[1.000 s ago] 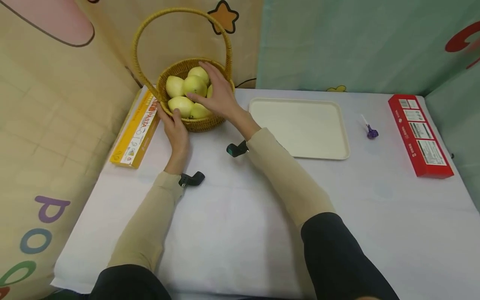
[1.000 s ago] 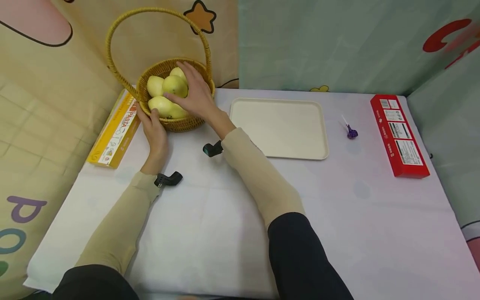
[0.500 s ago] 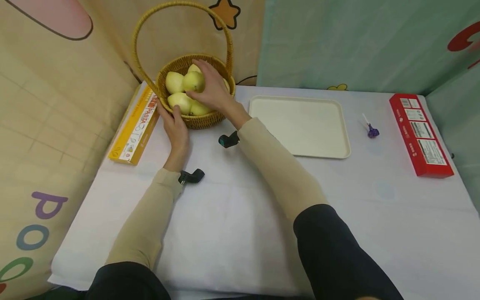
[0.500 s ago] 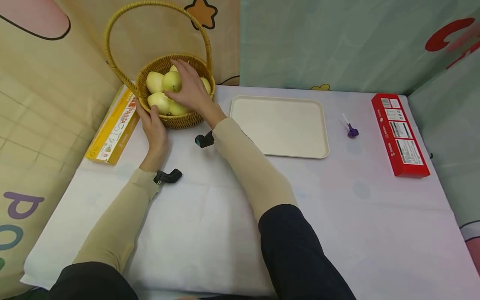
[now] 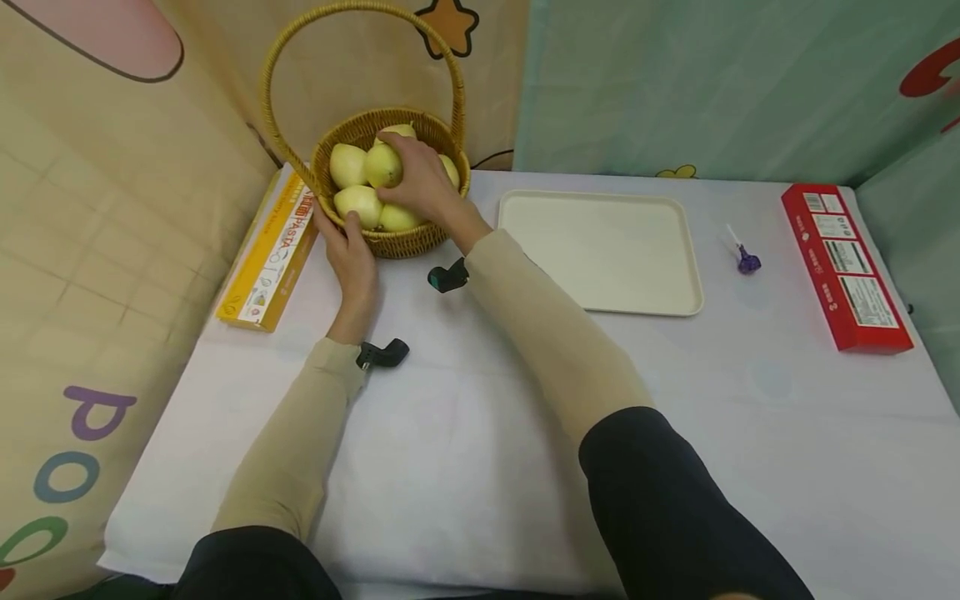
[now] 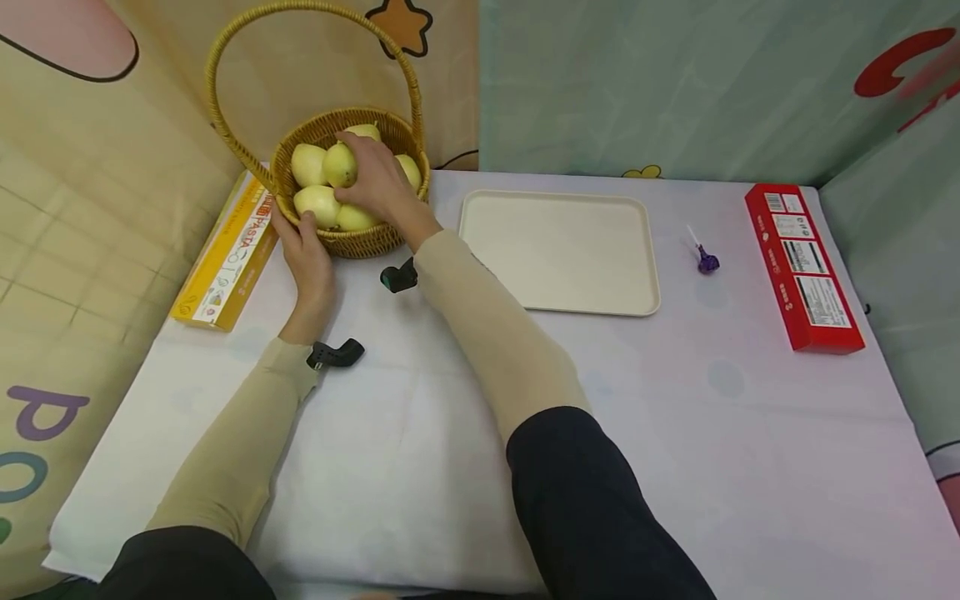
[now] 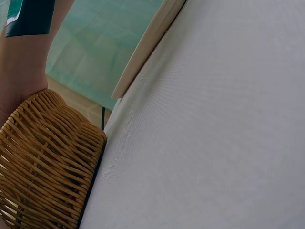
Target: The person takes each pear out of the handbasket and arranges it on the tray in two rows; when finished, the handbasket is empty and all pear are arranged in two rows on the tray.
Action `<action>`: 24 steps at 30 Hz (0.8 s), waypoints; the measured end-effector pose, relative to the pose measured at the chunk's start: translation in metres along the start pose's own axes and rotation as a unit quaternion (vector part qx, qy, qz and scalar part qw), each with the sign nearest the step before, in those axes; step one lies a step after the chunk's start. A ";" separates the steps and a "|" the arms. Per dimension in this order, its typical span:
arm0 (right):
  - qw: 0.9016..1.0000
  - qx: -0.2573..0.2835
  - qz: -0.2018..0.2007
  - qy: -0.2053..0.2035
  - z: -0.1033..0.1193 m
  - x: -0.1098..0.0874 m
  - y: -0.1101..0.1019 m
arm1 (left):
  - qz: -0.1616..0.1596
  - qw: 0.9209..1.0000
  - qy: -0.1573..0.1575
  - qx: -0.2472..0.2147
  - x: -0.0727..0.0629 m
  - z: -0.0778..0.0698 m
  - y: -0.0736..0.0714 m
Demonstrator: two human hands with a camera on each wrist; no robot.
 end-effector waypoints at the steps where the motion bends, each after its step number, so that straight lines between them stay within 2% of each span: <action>1: 1.000 -0.003 0.003 0.001 0.000 0.000 0.001 | -0.001 1.000 -0.001 0.000 -0.001 0.000 0.000; 15: 0.999 -0.034 -0.009 -0.001 0.006 -0.008 0.003 | -0.018 1.000 0.002 0.006 -0.009 0.002 -0.005; 22: 1.000 -0.009 -0.020 -0.010 0.004 -0.015 0.005 | -0.020 1.000 0.002 0.010 -0.013 0.006 -0.007; 24: 0.999 0.004 -0.035 -0.015 0.004 -0.017 0.004 | -0.016 1.000 0.000 0.008 -0.013 0.007 -0.007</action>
Point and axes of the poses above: each hand's wrist, its own x-axis towards the middle knuckle, its own y-axis out of the palm, z = x × y, the point moved 5 cm from there along x, towards the middle knuckle, and after that the axes turned 4 degrees about -z, right-handed, at the moved point
